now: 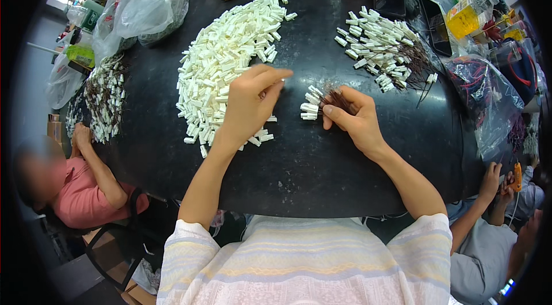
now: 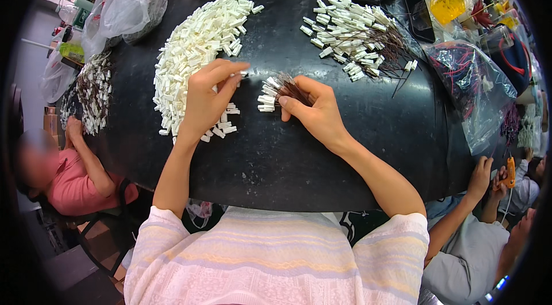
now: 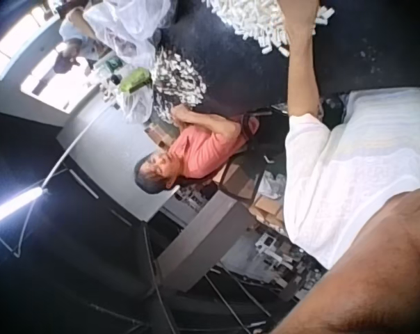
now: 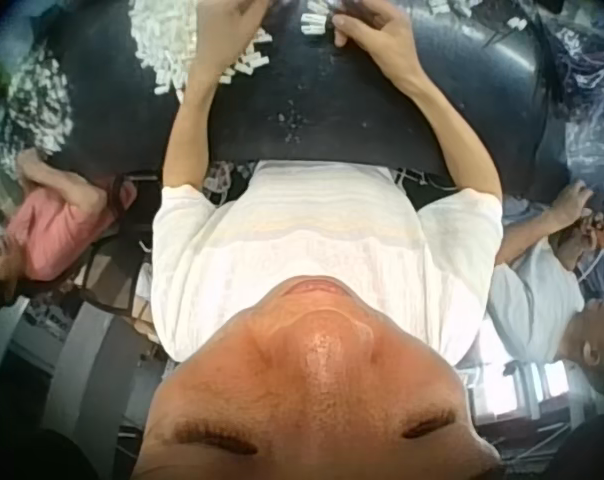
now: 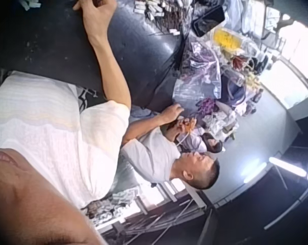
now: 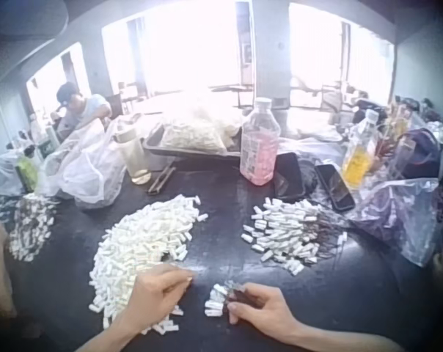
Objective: Assembling small white plastic caps onto brown multi-pronged wire stems.
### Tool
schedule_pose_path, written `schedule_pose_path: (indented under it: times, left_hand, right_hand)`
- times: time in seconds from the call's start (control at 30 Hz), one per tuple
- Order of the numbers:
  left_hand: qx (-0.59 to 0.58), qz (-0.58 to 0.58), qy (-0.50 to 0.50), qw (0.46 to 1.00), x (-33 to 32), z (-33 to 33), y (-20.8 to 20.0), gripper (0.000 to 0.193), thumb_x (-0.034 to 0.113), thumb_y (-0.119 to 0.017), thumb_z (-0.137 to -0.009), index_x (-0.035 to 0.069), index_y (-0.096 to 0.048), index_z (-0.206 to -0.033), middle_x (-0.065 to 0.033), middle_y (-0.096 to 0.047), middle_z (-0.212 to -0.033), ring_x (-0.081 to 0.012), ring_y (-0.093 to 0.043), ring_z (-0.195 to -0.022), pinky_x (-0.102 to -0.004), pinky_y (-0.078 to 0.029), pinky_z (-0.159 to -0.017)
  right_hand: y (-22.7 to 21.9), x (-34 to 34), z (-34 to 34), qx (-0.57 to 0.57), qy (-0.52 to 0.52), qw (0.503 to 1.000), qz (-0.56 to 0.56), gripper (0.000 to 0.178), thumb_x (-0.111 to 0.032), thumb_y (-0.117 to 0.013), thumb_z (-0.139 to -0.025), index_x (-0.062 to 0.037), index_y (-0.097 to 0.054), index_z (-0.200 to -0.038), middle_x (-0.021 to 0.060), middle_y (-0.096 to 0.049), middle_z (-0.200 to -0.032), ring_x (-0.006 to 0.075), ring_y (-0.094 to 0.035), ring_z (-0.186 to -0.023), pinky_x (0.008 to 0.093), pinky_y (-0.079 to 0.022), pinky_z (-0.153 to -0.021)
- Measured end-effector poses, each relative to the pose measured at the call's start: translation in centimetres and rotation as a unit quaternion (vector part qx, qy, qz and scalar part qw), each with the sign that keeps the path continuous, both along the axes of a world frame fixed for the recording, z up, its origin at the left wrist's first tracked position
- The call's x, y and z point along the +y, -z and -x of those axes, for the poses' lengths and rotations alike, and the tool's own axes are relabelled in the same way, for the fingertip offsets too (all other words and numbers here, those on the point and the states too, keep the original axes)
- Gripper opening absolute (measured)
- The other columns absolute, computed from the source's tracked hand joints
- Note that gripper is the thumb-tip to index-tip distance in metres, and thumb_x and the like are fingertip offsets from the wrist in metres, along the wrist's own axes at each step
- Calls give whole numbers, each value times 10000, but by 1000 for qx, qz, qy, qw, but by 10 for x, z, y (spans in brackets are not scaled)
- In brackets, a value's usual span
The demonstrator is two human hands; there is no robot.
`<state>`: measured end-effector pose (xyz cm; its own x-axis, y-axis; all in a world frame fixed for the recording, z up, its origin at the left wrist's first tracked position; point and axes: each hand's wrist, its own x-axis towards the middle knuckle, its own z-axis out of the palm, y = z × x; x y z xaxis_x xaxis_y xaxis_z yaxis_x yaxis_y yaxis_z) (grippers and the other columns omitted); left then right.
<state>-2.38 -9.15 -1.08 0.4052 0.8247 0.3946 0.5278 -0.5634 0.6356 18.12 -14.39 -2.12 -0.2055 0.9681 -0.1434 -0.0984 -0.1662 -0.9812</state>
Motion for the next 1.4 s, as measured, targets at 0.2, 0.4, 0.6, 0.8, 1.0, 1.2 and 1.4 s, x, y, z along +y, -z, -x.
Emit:
schedule_pose_path:
  times: [0.2, 0.4, 0.6, 0.8, 1.0, 1.2, 1.4]
  left_hand:
    - [-324, 421, 5, 847, -14, -2, -2, 88, 43, -613, -810, -34, -605, -850, -47, -556, -628, -50, -454, -478, -175, -334, -415]
    - [-378, 489, -44, 785, -19, -11, -4, 141, 86, -626, -819, -5, -560, -734, -48, -546, -602, -36, -428, -427, -149, -241, -333]
    - [-379, 504, -39, 775, -20, -12, 1, 189, 110, -618, -830, 5, -535, -697, -54, -542, -596, -38, -419, -410, -151, -230, -319]
    - [-396, 511, -42, 762, -24, -13, 1, 215, 126, -625, -828, 10, -525, -677, -56, -540, -586, -42, -425, -409, -158, -237, -318]
    - [-404, 495, -60, 767, -29, -20, 1, 213, 123, -616, -834, 15, -521, -676, -56, -548, -593, -43, -425, -407, -160, -240, -318]
    - [-356, 457, -68, 812, -37, -29, 4, 192, 113, -618, -828, 8, -540, -688, -44, -552, -572, -36, -436, -417, -167, -272, -350]
    - [-281, 397, -81, 870, -36, -29, -2, 189, 134, -608, -834, 2, -563, -707, -27, -546, -561, -29, -426, -426, -195, -310, -383]
  right_hand:
    - [4, -2, 2, -10, 3, 1000, -17, 79, -48, -601, -785, 13, -550, -783, 31, -579, -660, 67, -550, -653, 200, -408, -602]
    - [2, -2, 5, -33, 15, 999, -11, 95, -62, -615, -771, 10, -555, -760, 27, -589, -685, 55, -535, -645, 198, -399, -569]
    - [9, -2, 8, -51, 38, 997, -34, 119, -67, -620, -768, 6, -529, -741, -14, -528, -647, 31, -453, -615, 201, -361, -541]
    - [11, -4, 10, -91, 54, 994, -38, 153, -68, -629, -746, 6, -500, -712, -30, -469, -621, 27, -401, -605, 208, -346, -523]
    - [11, -5, 10, -118, 65, 990, -50, 156, -70, -634, -733, 19, -507, -713, -16, -480, -616, 32, -408, -597, 218, -354, -514]
    - [14, -6, 9, -115, 59, 988, -88, 131, -70, -639, -735, 27, -554, -755, -1, -499, -608, 37, -414, -586, 222, -355, -507]
    - [13, -7, 9, -121, 41, 987, -96, 121, -70, -634, -750, 26, -560, -753, -4, -502, -606, 33, -414, -584, 218, -341, -501]
